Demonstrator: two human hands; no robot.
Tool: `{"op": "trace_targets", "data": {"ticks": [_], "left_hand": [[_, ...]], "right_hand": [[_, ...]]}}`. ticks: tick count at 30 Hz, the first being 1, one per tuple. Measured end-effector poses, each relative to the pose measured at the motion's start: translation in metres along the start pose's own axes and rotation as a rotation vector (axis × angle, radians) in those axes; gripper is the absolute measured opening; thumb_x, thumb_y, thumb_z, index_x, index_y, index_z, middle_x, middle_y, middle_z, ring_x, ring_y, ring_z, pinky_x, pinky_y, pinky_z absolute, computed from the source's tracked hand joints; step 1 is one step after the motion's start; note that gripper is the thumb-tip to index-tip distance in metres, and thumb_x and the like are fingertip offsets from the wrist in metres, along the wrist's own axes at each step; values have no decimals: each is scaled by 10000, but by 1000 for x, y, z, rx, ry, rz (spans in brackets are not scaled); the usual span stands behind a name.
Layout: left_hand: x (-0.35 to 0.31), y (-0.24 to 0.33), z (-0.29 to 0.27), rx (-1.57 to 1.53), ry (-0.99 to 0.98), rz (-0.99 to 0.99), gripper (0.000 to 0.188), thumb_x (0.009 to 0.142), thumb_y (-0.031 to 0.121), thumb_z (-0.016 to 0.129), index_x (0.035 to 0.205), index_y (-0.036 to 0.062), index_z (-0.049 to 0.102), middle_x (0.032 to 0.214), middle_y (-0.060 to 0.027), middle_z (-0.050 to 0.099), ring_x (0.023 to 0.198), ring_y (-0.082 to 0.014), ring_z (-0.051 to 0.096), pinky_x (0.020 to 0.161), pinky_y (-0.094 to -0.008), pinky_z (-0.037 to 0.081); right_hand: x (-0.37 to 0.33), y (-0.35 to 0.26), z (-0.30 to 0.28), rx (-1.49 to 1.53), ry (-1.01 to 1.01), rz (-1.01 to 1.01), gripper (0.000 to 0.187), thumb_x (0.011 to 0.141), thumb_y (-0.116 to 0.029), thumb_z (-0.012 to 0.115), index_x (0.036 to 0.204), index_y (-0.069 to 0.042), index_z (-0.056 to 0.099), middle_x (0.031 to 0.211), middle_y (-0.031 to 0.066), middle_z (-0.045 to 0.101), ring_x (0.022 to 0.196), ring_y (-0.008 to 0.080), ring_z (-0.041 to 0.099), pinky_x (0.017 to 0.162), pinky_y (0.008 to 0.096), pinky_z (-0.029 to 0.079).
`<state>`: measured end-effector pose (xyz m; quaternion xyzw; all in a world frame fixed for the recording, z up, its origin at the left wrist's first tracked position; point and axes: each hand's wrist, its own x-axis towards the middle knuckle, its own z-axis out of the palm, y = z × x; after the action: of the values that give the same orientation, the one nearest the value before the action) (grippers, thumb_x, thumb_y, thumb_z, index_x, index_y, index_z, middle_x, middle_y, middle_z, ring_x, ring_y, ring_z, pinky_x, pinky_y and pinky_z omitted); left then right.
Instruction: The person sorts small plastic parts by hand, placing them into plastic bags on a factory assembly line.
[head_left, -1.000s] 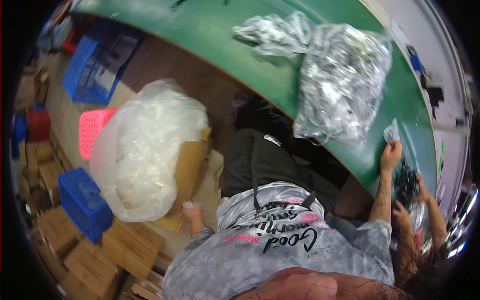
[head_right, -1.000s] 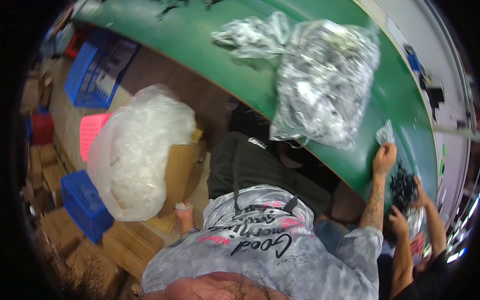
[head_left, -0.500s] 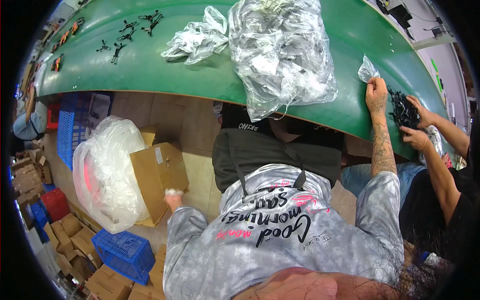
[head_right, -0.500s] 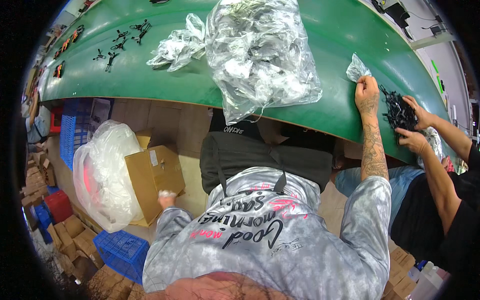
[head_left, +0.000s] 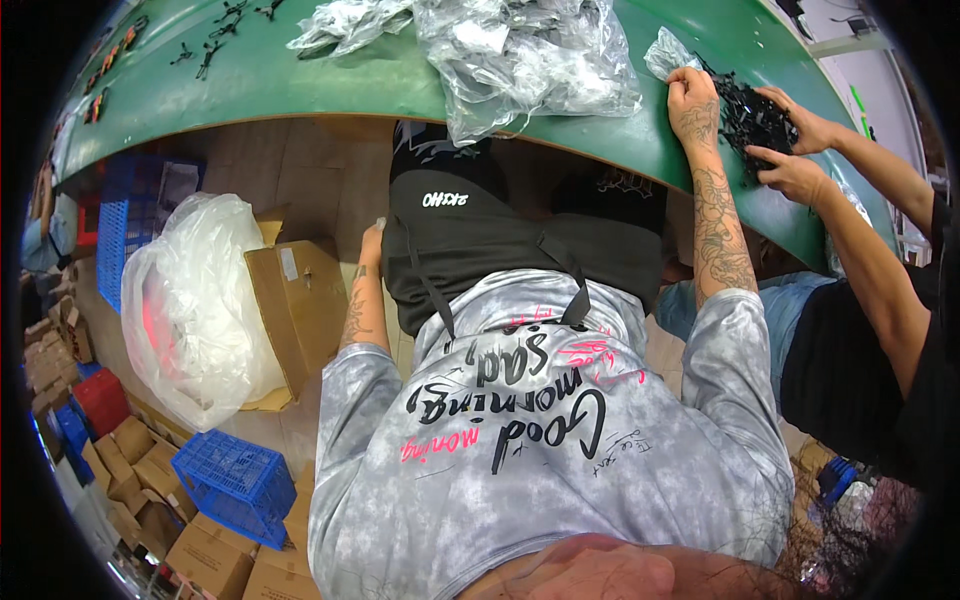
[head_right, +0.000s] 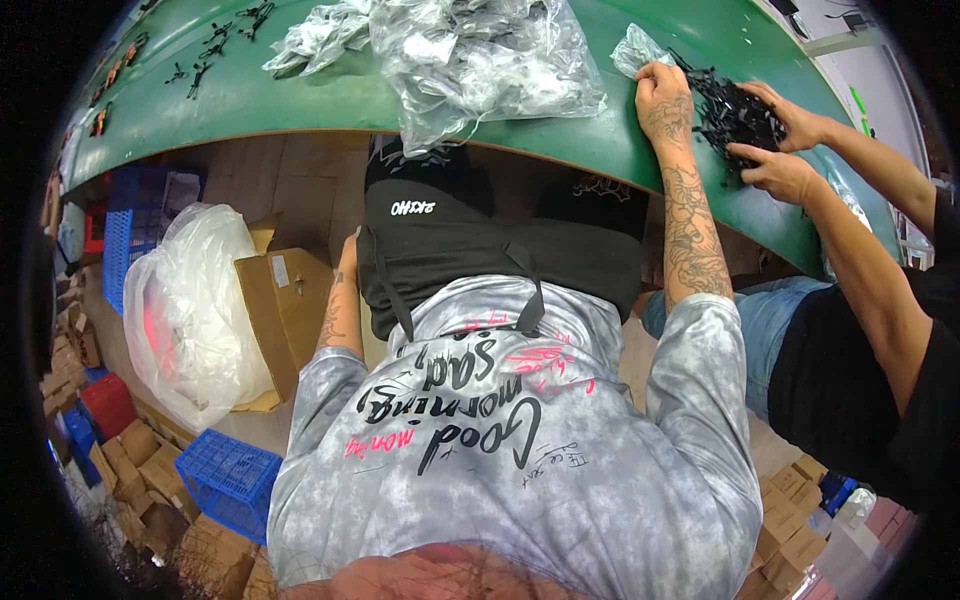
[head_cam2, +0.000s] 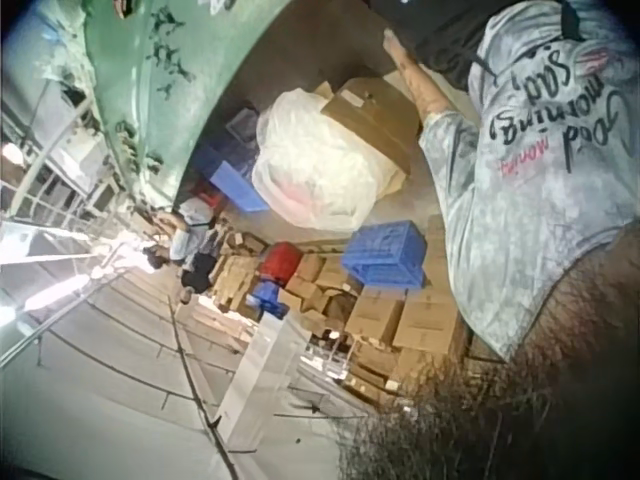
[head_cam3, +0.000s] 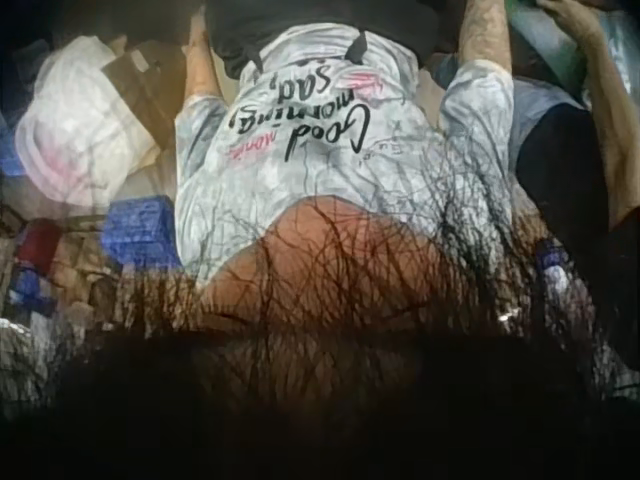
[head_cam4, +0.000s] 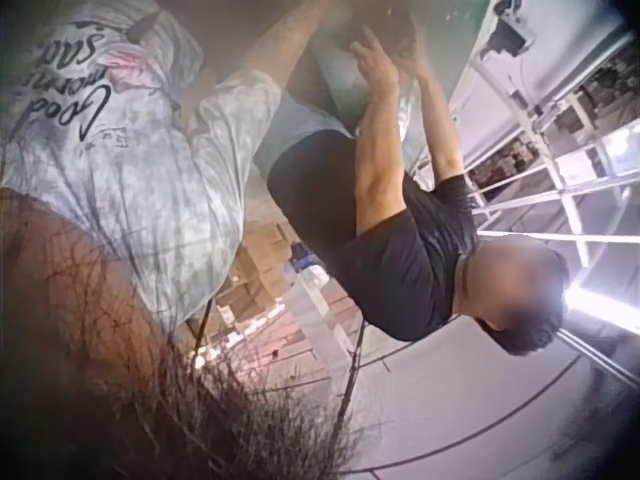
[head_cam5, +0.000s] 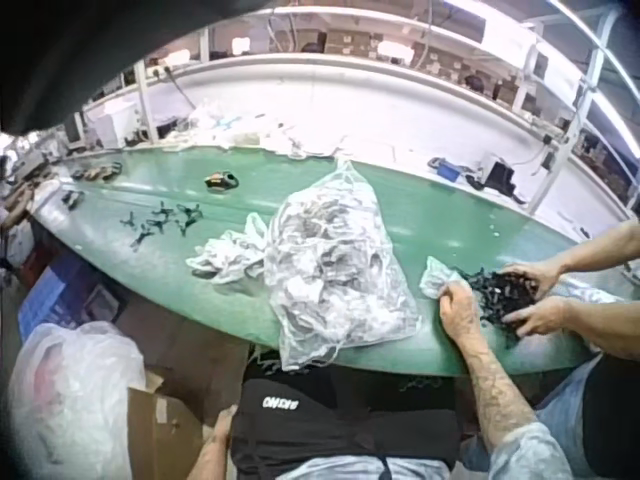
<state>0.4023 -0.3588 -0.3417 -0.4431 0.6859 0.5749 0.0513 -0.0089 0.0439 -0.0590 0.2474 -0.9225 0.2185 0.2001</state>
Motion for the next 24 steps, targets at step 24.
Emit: {"op": "trace_targets", "data": {"ticks": [24], "left_hand": [[-69, 1, 12, -13, -395, -110, 526, 936, 360, 659, 1184, -104, 667, 1169, -240, 726, 1082, -325, 691, 911, -420, 537]], "right_hand": [[1, -76, 26, -35, -22, -32, 138, 940, -138, 593, 1033, -95, 685, 1021, 166, 628, 977, 389, 636, 854, 466, 526]]}}
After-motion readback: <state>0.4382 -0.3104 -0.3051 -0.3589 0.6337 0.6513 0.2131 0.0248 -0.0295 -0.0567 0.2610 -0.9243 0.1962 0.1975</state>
